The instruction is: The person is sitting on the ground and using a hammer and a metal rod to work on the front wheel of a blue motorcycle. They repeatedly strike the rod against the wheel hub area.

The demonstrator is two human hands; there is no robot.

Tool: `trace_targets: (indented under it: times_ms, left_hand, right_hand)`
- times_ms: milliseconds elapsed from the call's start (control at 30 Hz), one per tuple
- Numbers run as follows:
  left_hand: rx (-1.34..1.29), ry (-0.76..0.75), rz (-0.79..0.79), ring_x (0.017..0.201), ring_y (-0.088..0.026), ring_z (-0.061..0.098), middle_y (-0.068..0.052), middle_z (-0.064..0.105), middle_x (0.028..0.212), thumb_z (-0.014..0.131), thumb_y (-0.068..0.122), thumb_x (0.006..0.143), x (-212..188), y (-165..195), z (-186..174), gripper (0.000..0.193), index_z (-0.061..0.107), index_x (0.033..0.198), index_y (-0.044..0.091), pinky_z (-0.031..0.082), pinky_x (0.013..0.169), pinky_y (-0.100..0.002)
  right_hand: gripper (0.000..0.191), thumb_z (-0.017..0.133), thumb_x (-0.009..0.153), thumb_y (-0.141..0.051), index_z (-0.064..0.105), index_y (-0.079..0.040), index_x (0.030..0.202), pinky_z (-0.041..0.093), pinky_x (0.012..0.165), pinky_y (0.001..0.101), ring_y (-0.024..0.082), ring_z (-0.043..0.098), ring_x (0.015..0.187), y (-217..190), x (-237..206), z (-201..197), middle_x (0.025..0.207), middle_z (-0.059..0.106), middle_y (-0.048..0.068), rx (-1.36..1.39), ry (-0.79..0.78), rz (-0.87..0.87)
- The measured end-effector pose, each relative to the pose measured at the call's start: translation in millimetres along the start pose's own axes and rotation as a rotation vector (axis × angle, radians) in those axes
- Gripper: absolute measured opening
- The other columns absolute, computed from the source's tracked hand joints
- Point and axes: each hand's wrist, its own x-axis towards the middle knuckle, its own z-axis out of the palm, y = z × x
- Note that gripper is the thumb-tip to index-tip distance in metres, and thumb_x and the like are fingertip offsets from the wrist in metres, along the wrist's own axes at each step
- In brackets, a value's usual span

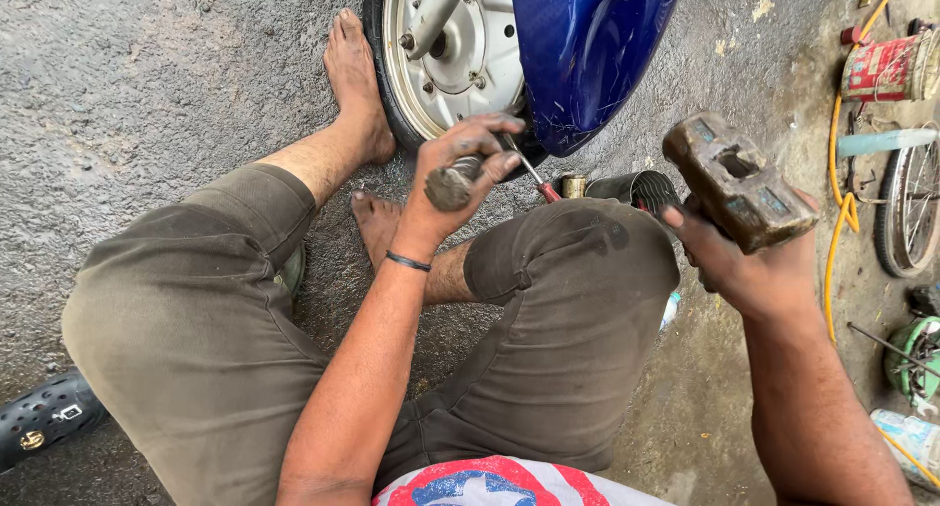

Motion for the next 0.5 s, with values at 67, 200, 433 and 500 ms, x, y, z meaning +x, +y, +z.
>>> trace_targets:
  times_ms: [67, 200, 433, 500]
  left_hand:
    - [-0.001, -0.035, 0.068, 0.116, -0.018, 0.068, -0.008, 0.072, 0.119, 0.078, 0.005, 0.093, 1.1, -4.5, -3.3, 0.016, 0.063, 0.093, 0.002, 0.058, 0.093, -0.031]
    - [-0.191, -0.006, -0.176, 0.087, -0.014, 0.066, -0.006, 0.072, 0.110, 0.074, 0.004, 0.093, 2.9, -3.6, -3.4, 0.012, 0.070, 0.105, 0.002, 0.058, 0.079, -0.029]
    - [0.123, 0.077, 0.046, 0.090, -0.021, 0.068, -0.011, 0.068, 0.102, 0.079, 0.007, 0.093, 0.8, 14.3, 28.7, 0.017, 0.065, 0.100, 0.001, 0.057, 0.081, -0.032]
    - [0.163, 0.120, 0.149, 0.091, -0.025, 0.067, -0.013, 0.067, 0.102, 0.078, 0.008, 0.088, 3.1, 14.9, 30.9, 0.020, 0.064, 0.100, 0.000, 0.055, 0.081, -0.035]
  right_hand:
    - [0.036, 0.081, 0.088, -0.014, 0.068, 0.001, 0.119, 0.055, 0.062, 0.0234, 0.009, 0.066, 0.075, 0.1, 0.9, -15.0, 0.092, 0.070, 0.005, -0.145, -0.088, -0.295]
    - [0.030, 0.066, 0.100, -0.031, 0.066, -0.003, 0.111, 0.063, 0.061, 0.0267, 0.012, 0.077, 0.078, -11.0, 7.1, -32.6, 0.094, 0.075, 0.007, 0.200, -0.461, -0.379]
    - [0.032, 0.072, 0.076, -0.021, 0.061, -0.005, 0.102, 0.052, 0.063, 0.0510, 0.040, 0.067, 0.073, -77.3, 25.2, 55.8, 0.077, 0.066, 0.015, -0.848, -0.622, -0.635]
    - [0.034, 0.075, 0.081, -0.028, 0.060, -0.007, 0.102, 0.052, 0.065, 0.0515, 0.040, 0.067, 0.074, -108.1, 33.4, 63.7, 0.077, 0.068, 0.017, -0.984, -0.627, -0.513]
